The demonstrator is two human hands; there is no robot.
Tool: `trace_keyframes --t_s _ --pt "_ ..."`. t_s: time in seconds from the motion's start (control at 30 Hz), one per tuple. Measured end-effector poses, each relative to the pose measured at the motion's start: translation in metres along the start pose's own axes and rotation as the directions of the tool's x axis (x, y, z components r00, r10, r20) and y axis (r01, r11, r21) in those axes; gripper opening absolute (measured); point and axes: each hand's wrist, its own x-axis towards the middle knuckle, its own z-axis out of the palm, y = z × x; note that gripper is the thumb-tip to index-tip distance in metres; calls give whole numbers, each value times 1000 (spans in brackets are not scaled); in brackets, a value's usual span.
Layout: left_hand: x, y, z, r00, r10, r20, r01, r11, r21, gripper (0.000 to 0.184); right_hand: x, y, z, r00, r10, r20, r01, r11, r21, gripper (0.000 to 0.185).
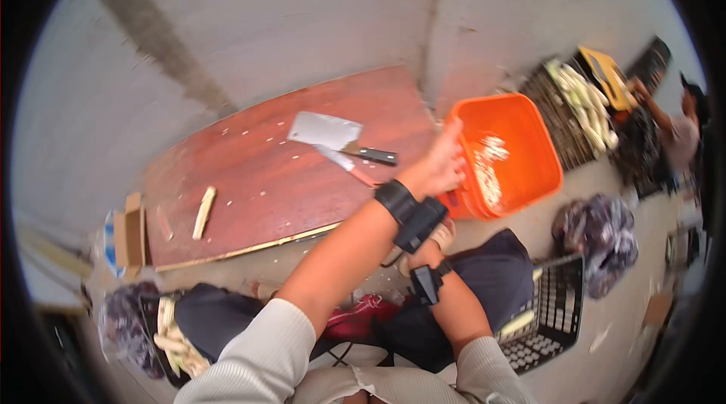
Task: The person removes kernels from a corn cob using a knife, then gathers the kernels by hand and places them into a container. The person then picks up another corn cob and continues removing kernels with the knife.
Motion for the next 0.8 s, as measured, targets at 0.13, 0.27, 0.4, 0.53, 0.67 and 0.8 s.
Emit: trace_keyframes --t_s 0.13,0.27,0.4,0.53,0.67,0.8 --pt "-39 -13 -60 980 175 -93 -136 934 330 69 15 -18 -26 1000 16 -11 -18 959 -284 26" --pt "-91 -19 -122 859 504 -90 -368 730 576 59 8 -6 -2 985 163 62 -159 985 -71 40" --pt "-113 -46 -147 736 668 111 -173 26 985 58 -22 -6 47 843 328 427 -377 926 33 51" --pt "-138 -38 -152 696 702 -151 135 79 988 64 -74 -21 116 876 218 429 -211 975 -65 64" --pt "-153 -20 -178 800 503 -326 -281 795 537 73 -111 12 165 680 -366 636 667 669 -327 64" --pt "-189 16 -185 855 485 182 -393 836 -382 96 -63 61 137 329 79 941 890 -359 -282 57"
